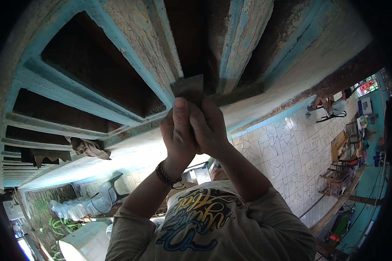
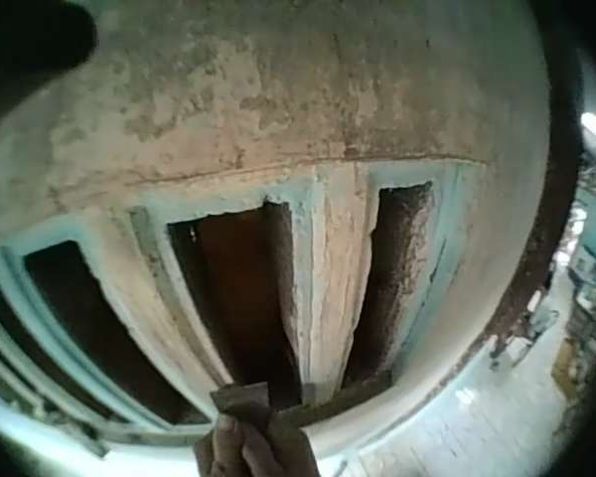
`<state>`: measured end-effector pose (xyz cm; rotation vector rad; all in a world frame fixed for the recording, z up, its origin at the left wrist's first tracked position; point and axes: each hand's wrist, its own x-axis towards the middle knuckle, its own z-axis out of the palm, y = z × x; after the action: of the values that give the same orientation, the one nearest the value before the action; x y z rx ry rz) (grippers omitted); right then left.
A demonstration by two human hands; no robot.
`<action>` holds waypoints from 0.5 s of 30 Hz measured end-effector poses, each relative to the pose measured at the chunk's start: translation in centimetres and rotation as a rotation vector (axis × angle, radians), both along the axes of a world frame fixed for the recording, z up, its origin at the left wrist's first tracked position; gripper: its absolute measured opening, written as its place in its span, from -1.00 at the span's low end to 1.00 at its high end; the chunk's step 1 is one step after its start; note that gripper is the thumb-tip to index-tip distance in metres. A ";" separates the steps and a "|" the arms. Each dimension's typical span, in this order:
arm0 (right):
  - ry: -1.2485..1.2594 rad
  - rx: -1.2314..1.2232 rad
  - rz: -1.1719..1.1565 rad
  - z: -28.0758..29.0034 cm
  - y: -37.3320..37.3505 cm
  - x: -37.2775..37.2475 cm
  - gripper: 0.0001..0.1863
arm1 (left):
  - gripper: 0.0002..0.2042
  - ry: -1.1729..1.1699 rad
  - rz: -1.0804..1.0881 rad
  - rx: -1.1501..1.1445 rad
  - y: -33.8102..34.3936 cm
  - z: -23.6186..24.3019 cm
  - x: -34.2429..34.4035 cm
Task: The person scrapes old paint or residue from a concrete wall vent using a scraper or putty knife.
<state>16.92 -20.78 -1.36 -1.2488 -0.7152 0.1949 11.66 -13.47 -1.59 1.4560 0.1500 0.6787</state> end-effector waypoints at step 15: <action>-0.197 -0.015 -0.215 -6.0 -3.9 1.1 -0.77 | -0.52 0.127 0.622 1.368 4.5 -5.4 -3.4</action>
<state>18.02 -24.68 -7.32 -1.3609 -0.7426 -0.1004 8.28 -9.00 -6.95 2.8191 0.2629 1.3146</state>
